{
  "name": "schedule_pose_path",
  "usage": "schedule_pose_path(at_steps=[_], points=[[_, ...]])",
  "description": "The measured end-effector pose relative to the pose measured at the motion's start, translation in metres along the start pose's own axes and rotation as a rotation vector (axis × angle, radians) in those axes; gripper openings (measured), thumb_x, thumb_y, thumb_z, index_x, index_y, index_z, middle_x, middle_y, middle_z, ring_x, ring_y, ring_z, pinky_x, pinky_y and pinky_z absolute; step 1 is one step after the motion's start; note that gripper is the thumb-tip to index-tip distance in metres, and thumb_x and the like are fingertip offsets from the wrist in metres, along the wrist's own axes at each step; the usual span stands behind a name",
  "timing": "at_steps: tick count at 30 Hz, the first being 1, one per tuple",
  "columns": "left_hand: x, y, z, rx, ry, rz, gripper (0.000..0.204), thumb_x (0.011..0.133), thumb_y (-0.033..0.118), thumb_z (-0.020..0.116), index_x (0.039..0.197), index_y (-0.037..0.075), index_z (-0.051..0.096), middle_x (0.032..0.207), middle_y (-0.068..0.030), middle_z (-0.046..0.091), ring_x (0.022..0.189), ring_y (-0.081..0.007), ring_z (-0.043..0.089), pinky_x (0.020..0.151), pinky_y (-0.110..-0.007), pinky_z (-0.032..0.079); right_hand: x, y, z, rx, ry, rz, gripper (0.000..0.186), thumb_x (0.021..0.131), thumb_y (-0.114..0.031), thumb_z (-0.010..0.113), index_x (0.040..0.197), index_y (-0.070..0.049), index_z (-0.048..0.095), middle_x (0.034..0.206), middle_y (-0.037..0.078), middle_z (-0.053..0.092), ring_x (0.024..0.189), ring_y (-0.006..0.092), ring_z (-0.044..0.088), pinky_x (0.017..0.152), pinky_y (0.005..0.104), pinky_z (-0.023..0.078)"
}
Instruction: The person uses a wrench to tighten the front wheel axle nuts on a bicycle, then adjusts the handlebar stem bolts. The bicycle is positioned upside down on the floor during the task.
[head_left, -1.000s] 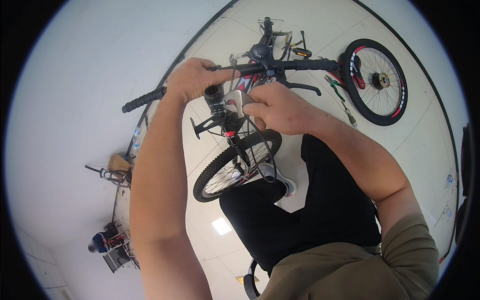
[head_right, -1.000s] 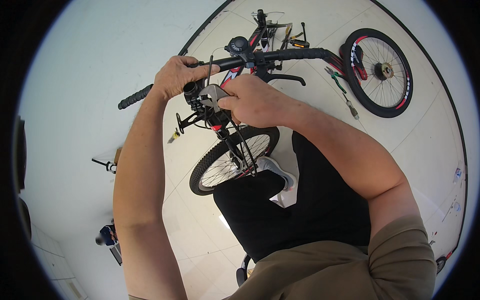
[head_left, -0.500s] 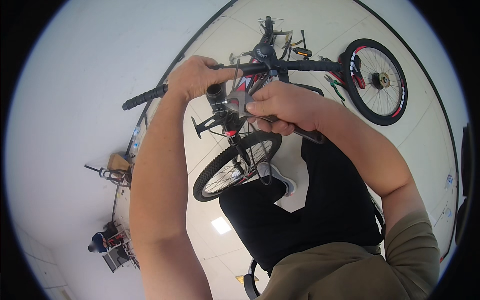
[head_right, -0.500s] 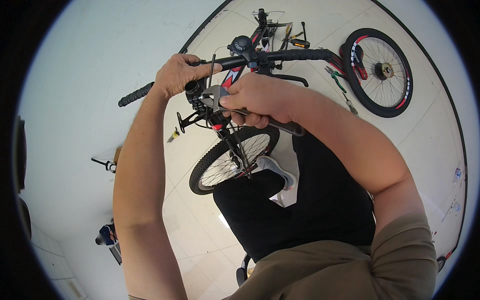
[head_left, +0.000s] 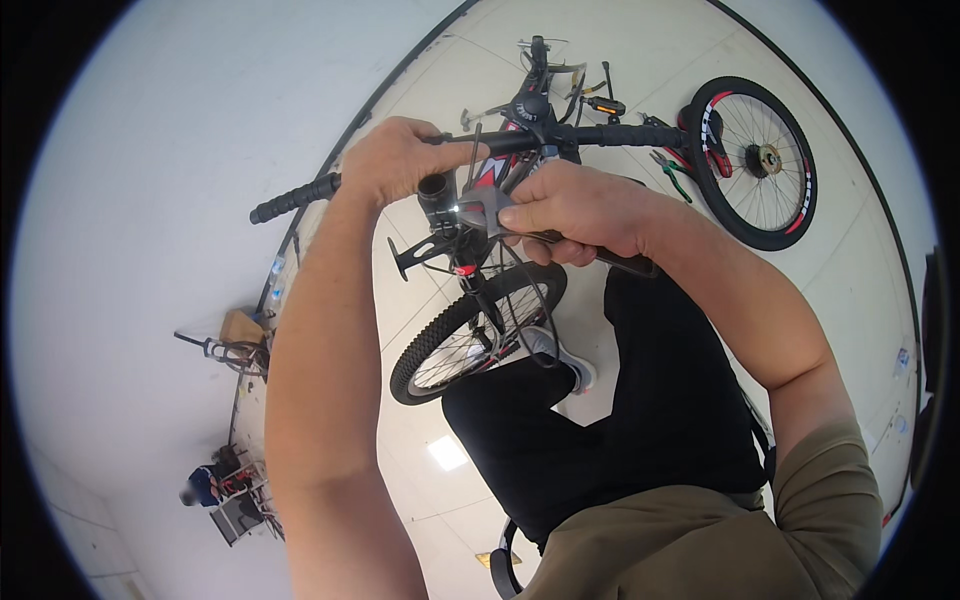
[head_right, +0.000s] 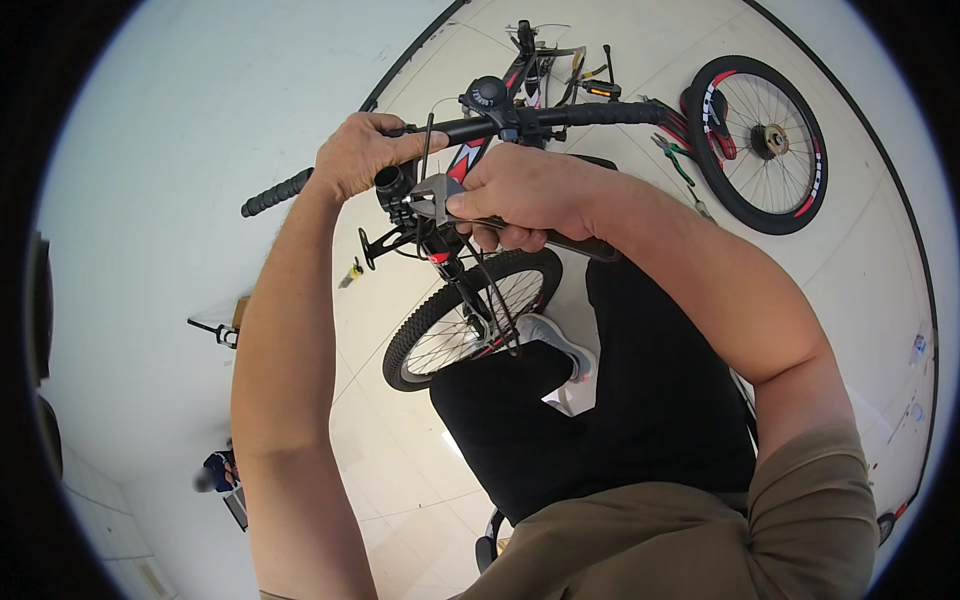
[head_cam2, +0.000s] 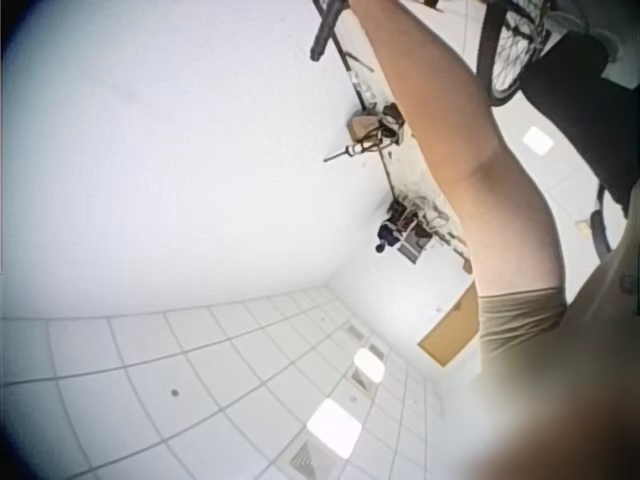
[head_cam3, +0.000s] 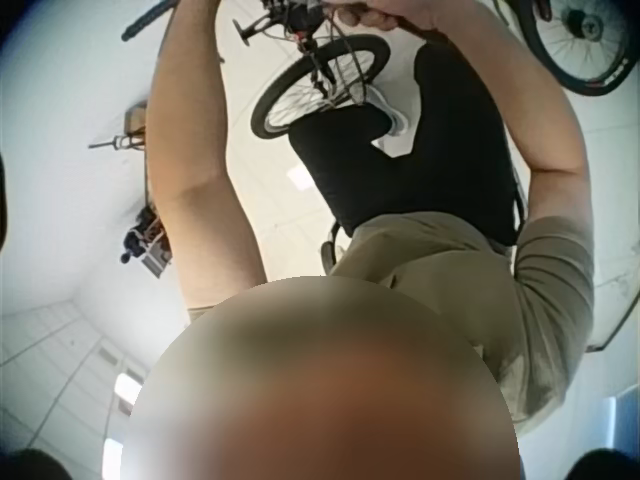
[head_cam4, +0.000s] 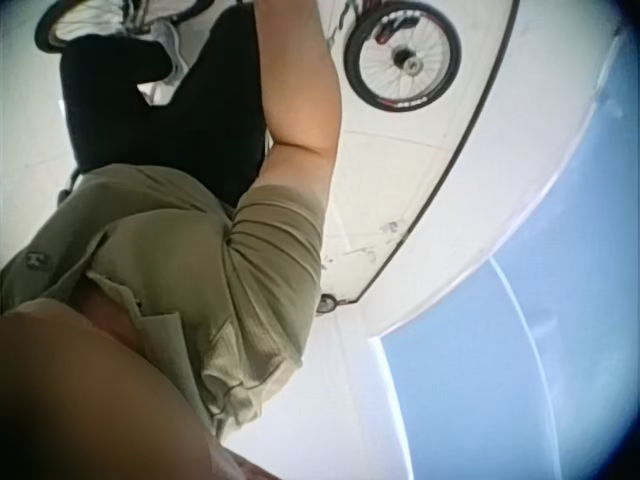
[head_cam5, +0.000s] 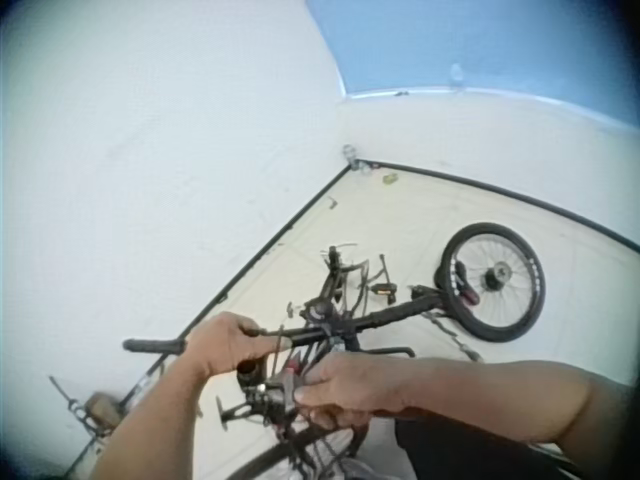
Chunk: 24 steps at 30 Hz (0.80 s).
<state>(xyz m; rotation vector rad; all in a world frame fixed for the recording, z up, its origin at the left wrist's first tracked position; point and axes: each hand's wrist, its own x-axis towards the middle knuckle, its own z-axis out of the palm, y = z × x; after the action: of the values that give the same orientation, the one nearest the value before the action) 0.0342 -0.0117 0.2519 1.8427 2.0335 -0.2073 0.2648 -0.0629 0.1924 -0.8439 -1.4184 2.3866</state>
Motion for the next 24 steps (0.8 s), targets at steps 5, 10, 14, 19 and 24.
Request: schedule_pose_path(at_steps=[5, 10, 14, 19, 24], points=[[0.0, -0.001, 0.002, -0.017, 0.038, 0.015, 0.071, 0.064, 0.077, 0.08, 0.078, 0.008, 0.076, 0.064, -0.0021, 0.066, 0.065, -0.0153, 0.062, 0.068, -0.032, 0.049, -0.006, 0.0, 0.001, -0.037, 0.032, 0.047, 0.027, 0.104, -0.02, 0.057, 0.093, 0.003, 0.065, 0.07, 0.009, 0.064, 0.047, 0.0089, 0.047, 0.044, 0.0268, 0.034], [0.002, -0.005, 0.003, 0.008, 0.029, 0.02, 0.07, 0.064, 0.077, 0.08, 0.077, 0.008, 0.076, 0.063, -0.0014, 0.065, 0.064, -0.015, 0.062, 0.068, -0.033, 0.049, -0.006, 0.011, 0.022, -0.471, 0.344, -0.305, 0.026, 0.097, -0.013, 0.06, 0.087, 0.011, 0.066, 0.08, 0.018, 0.068, 0.066, 0.0286, 0.066, 0.065, 0.0432, 0.052], [0.0, -0.007, 0.004, -0.023, 0.046, 0.011, 0.068, 0.064, 0.076, 0.082, 0.072, 0.009, 0.074, 0.062, -0.0008, 0.062, 0.062, -0.0145, 0.059, 0.065, -0.033, 0.047, -0.002, 0.018, 0.033, -0.704, 0.422, -0.477, 0.018, 0.097, -0.009, 0.061, 0.089, 0.007, 0.065, 0.084, 0.019, 0.064, 0.08, 0.0368, 0.066, 0.072, 0.046, 0.051], [0.001, -0.002, 0.003, -0.001, 0.032, 0.025, 0.069, 0.063, 0.077, 0.081, 0.074, 0.009, 0.075, 0.062, -0.0008, 0.063, 0.065, -0.0144, 0.061, 0.066, -0.032, 0.048, 0.006, 0.036, 0.03, -0.689, 0.54, -0.575, 0.02, 0.1, -0.013, 0.06, 0.09, 0.004, 0.057, 0.072, 0.024, 0.064, 0.067, 0.0408, 0.065, 0.062, 0.0456, 0.049], [0.007, -0.002, 0.008, -0.016, 0.039, 0.038, 0.071, 0.063, 0.078, 0.08, 0.075, 0.009, 0.076, 0.062, -0.0007, 0.062, 0.064, -0.015, 0.061, 0.066, -0.033, 0.048, 0.001, 0.033, 0.025, -0.765, 0.528, -0.518, 0.018, 0.1, -0.013, 0.062, 0.093, 0.003, 0.057, 0.077, 0.026, 0.065, 0.075, 0.0463, 0.065, 0.063, 0.0486, 0.048]])
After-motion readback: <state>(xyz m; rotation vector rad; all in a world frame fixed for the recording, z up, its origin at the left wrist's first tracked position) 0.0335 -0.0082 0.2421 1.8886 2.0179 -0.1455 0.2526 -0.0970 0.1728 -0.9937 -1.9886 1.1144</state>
